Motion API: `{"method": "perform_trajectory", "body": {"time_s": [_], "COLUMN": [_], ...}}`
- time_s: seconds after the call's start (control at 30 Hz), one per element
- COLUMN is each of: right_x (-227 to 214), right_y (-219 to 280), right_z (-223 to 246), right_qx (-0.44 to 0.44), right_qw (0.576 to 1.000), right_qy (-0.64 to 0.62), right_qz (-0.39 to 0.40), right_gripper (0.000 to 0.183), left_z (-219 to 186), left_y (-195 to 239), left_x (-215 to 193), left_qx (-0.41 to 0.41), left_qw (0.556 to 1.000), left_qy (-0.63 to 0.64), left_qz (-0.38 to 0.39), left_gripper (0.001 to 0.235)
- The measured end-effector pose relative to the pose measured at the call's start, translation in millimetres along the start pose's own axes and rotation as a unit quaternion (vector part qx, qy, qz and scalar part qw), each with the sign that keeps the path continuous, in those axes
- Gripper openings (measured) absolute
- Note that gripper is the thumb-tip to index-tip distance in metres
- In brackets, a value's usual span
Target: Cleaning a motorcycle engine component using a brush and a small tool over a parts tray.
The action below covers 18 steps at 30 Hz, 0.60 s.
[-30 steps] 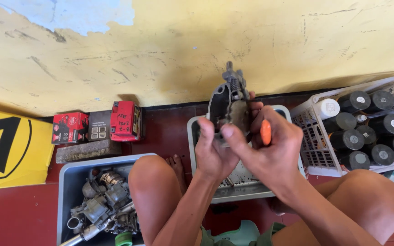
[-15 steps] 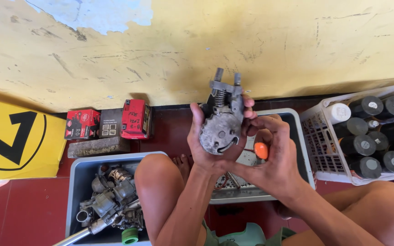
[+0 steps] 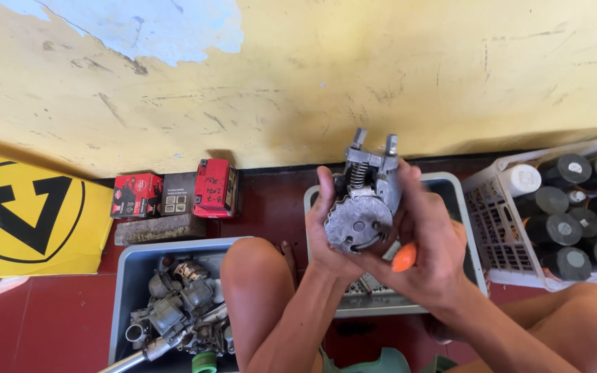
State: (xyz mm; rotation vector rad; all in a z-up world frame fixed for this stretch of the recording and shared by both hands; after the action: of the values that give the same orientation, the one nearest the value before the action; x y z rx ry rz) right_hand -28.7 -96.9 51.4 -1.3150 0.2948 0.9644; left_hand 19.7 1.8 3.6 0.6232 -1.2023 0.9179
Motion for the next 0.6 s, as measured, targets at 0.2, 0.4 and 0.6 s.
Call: {"method": "perform_trajectory", "body": {"time_s": [0.2, 0.4, 0.6], "right_x": [2, 4, -1], "right_y": [-8, -11, -17], "right_z": [-1, 1, 4], "right_qx": [0.103, 0.144, 0.142], "right_qw": [0.985, 0.975, 0.967], "right_qy": [-0.090, -0.124, -0.169], "right_qz": [0.104, 0.113, 0.124], "right_gripper": [0.126, 0.122, 0.112], "left_z": [1, 2, 1], "left_y": [-6, -8, -8], "left_x": [4, 4, 2], "left_qx": [-0.024, -0.018, -0.010], "left_qw": [0.999, 0.998, 0.998], "left_qy": [0.040, 0.054, 0.056], "left_qz": [0.001, 0.002, -0.011], "left_gripper": [0.076, 0.072, 0.066]}}
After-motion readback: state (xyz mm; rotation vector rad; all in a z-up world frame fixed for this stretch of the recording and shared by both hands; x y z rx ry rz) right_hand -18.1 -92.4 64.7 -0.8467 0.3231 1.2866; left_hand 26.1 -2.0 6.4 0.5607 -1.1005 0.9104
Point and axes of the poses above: each hand's wrist, its own y-axis away from the middle knuckle, its own x-axis out of the palm, z = x × y, the point moved 3 cm from there along -y, towards the middle knuckle, and after that the axes turned 15 degrees about y, right-handed, at the moved point
